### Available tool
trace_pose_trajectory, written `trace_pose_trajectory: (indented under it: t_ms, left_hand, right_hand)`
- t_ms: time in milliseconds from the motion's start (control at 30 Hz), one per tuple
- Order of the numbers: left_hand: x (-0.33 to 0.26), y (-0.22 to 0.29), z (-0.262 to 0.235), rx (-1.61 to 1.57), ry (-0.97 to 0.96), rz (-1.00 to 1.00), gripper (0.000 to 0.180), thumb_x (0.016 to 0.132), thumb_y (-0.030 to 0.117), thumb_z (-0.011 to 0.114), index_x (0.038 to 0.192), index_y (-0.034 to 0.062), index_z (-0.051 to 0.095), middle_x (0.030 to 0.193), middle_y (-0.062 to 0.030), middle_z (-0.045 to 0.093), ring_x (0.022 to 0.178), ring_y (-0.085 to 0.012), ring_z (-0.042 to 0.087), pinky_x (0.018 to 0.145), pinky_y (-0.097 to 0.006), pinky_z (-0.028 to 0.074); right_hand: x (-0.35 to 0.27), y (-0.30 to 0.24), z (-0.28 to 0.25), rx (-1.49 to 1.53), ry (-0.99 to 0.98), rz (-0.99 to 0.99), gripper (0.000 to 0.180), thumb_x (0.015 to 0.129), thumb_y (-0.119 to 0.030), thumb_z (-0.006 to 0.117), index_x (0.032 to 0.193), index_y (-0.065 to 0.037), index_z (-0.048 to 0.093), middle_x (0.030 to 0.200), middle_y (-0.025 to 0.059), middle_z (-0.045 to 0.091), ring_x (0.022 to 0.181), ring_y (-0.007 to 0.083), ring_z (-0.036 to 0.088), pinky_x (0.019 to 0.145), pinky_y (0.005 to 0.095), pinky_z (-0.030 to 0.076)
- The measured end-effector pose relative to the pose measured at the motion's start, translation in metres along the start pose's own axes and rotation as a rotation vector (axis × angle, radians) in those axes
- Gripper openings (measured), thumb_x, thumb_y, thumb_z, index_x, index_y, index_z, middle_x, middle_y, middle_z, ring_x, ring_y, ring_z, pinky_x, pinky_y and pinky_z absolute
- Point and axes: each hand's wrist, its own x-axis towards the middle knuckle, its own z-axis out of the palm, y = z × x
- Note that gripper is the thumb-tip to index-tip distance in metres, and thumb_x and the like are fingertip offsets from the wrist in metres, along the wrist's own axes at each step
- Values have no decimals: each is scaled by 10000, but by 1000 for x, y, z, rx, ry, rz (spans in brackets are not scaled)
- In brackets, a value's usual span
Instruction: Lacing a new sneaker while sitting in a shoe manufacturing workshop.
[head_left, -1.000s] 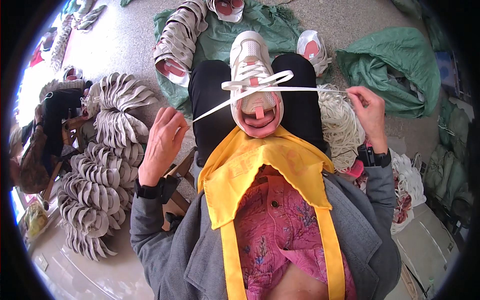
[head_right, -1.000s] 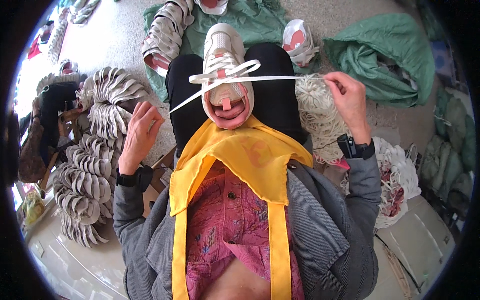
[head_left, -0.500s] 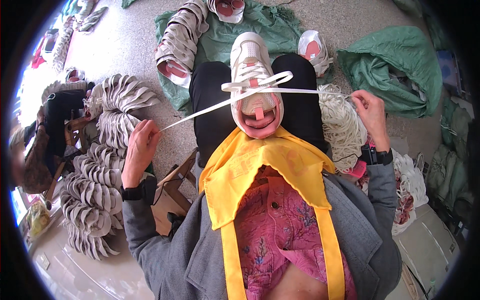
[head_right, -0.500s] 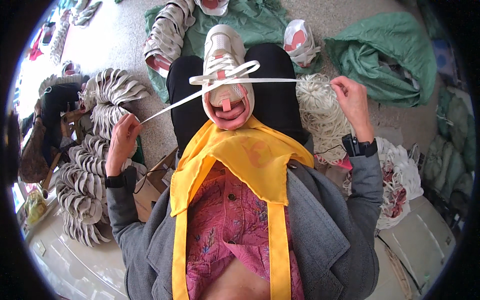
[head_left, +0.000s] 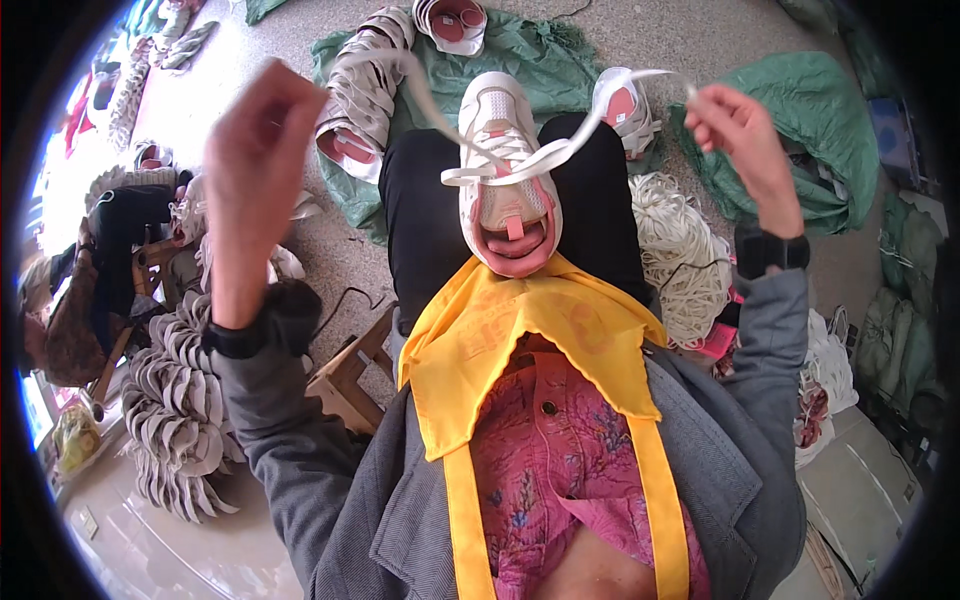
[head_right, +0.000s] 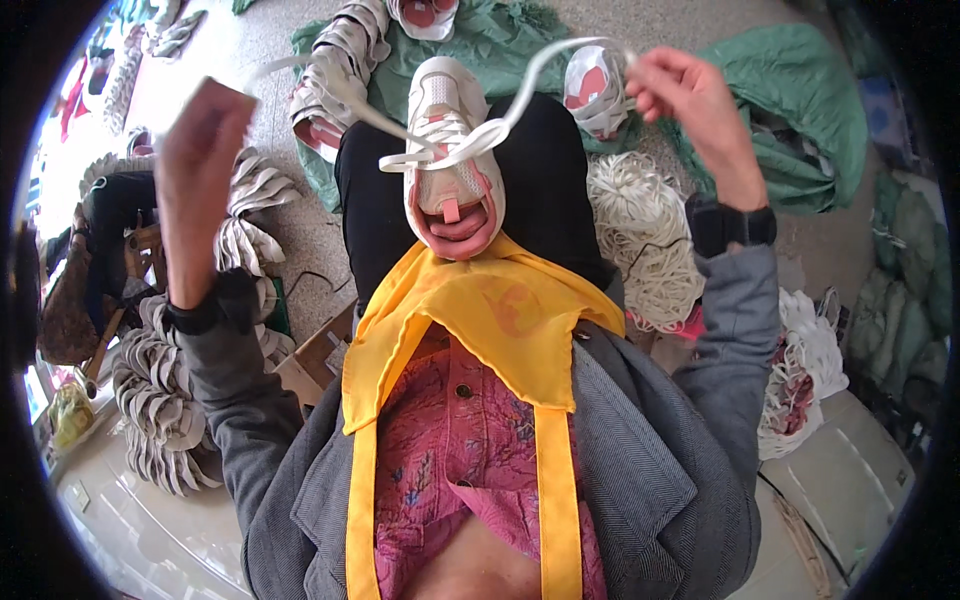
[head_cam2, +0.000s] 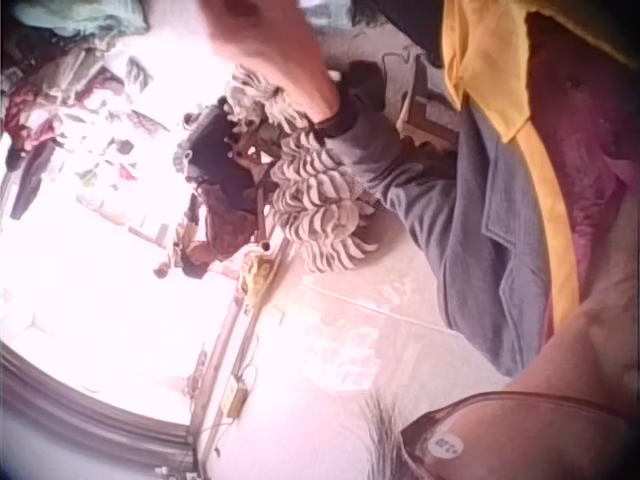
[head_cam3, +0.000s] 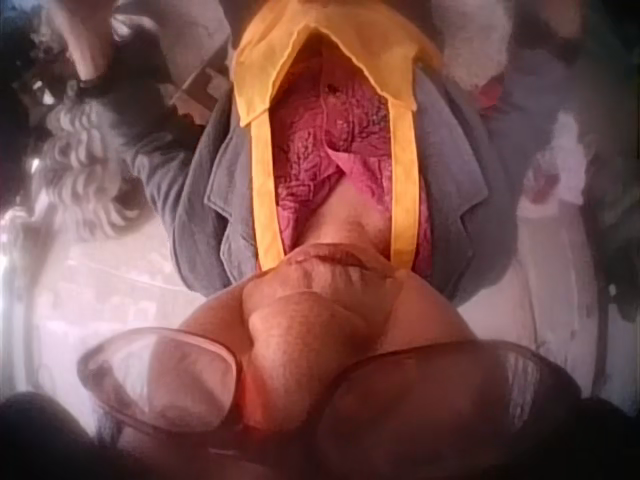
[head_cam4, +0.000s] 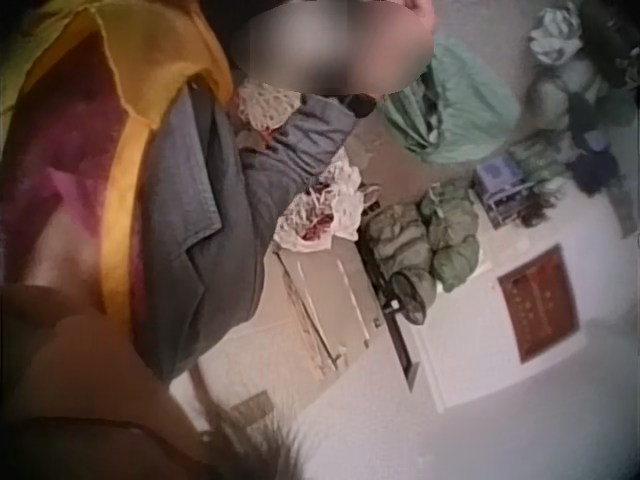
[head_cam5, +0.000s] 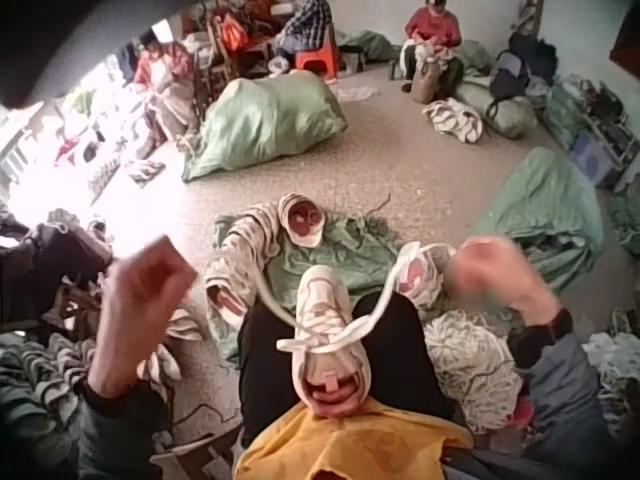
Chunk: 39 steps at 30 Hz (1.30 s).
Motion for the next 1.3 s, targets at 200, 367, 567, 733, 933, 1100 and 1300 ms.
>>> trace_pose_trajectory:
  t_ms: [200,367,567,733,933,1100,1300]
  left_hand:
    - [-55,-38,57,-207,-345,-308,136,931,16,678,849,17,569,697,60,514,653,-10,449,561,-215,350]
    - [-68,-43,79,-443,-426,-419,128,969,22,658,912,65,552,822,31,596,748,-31,555,649,-205,440]
    - [-72,-48,90,-586,-346,-423,108,978,17,657,940,47,560,916,-16,661,834,-76,648,753,-236,539]
    - [-76,-49,98,-668,-251,-428,135,977,-25,637,911,32,534,862,-24,676,832,-83,679,770,-245,574]
    - [-82,-61,102,-698,-241,-422,98,978,7,665,949,23,573,1014,-66,688,869,-112,686,799,-254,574]
    - [-81,-62,104,-730,-228,-414,98,982,11,664,951,23,572,1016,-71,691,876,-109,683,804,-258,573]
    - [-83,-60,108,-739,-179,-418,126,973,-22,652,920,17,545,943,-69,717,860,-106,696,807,-258,580]
  right_hand:
    - [-32,28,87,293,-152,119,178,998,-106,646,1094,43,658,1013,121,736,828,146,723,748,256,612]
    - [-20,43,132,218,-7,-46,129,962,-76,700,1030,32,684,996,67,732,817,109,701,704,256,604]
    - [-13,38,152,426,34,-120,104,940,-4,706,1036,34,694,963,63,731,856,107,713,783,243,604]
    - [-10,46,159,365,69,-137,95,928,33,697,1022,31,687,956,61,730,861,113,715,791,250,603]
    - [-17,37,165,318,101,-170,76,939,45,672,1013,26,671,946,59,729,863,111,715,796,258,599]
    - [-17,34,170,259,141,-199,75,921,55,678,989,25,669,916,57,732,843,107,716,776,258,594]
    - [-17,16,169,-228,133,-323,69,906,28,712,951,16,661,906,35,726,811,91,705,739,250,570]
